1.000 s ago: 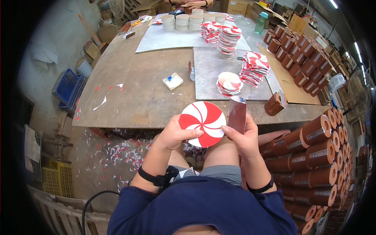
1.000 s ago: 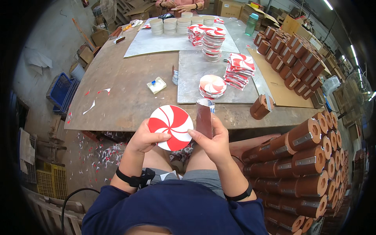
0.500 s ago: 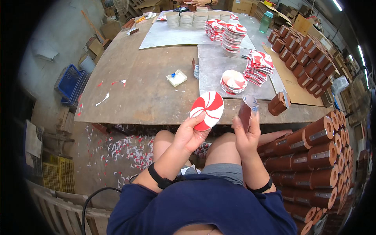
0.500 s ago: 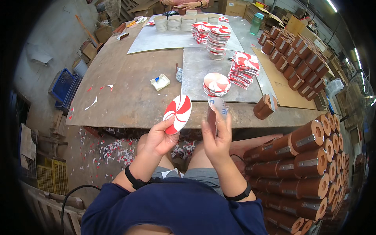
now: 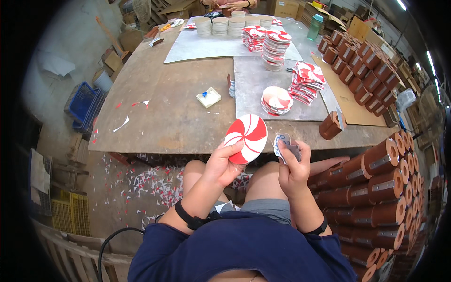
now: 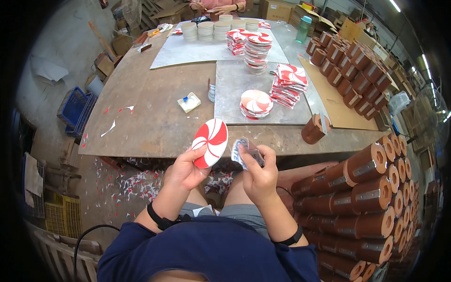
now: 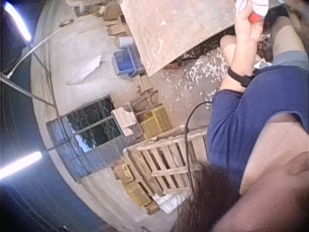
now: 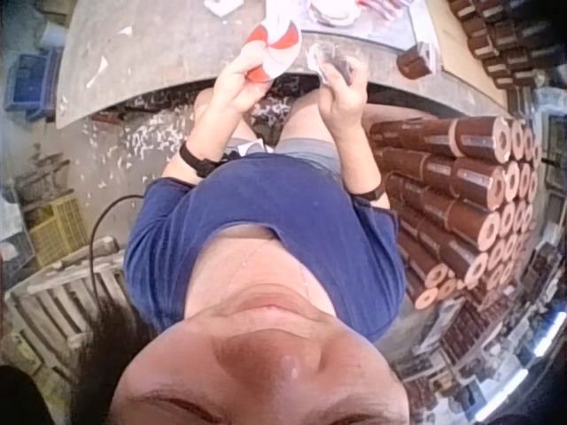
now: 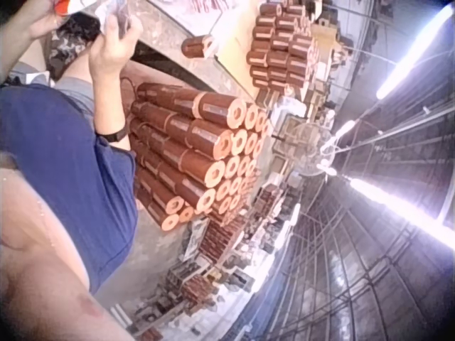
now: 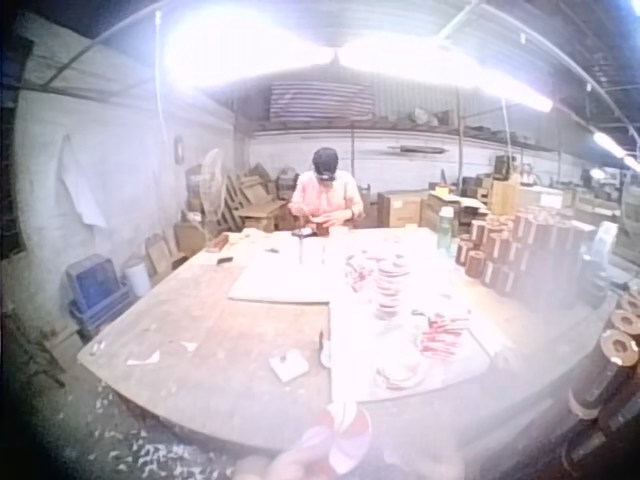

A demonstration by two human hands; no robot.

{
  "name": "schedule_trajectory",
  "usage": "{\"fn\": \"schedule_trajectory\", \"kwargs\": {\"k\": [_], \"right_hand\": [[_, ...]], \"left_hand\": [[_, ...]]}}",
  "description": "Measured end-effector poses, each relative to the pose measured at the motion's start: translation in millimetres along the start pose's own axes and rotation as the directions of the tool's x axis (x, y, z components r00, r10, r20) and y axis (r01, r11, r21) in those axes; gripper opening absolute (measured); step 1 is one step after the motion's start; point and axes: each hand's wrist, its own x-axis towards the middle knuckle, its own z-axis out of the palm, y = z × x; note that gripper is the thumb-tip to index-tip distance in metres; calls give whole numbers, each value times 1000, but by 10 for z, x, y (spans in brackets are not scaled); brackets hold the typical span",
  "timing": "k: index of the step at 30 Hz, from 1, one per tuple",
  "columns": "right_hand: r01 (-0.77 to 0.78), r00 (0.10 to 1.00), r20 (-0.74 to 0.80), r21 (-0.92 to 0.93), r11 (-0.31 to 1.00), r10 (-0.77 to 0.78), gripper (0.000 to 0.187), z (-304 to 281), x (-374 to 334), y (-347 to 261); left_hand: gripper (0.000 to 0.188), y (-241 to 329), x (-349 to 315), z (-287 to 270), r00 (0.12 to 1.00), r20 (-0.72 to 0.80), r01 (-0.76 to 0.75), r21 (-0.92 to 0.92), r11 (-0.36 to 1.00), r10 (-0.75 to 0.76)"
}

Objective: The recorder sands the edges of round wooden peppermint-patterned disks using sandpaper.

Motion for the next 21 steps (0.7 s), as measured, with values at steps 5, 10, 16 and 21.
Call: {"fn": "schedule_trajectory", "kwargs": {"k": [5, 10, 16, 21], "right_hand": [[178, 982, 58, 19, 984, -178, 39, 5, 127, -142], [21, 999, 47, -52, 998, -19, 40, 13, 20, 47], [193, 981, 23, 19, 981, -193, 38, 18, 60, -37], [37, 999, 35, 37, 999, -39, 40, -10, 12, 46]], "left_hand": [[39, 23, -34, 55, 998, 61, 5, 135, 991, -14], [41, 123, -18, -41, 999, 46, -30, 195, 980, 22], [45, 155, -9, -78, 982, 184, -11, 228, 974, -33], [46, 180, 41, -134, 976, 208, 20, 242, 970, -72]]}}
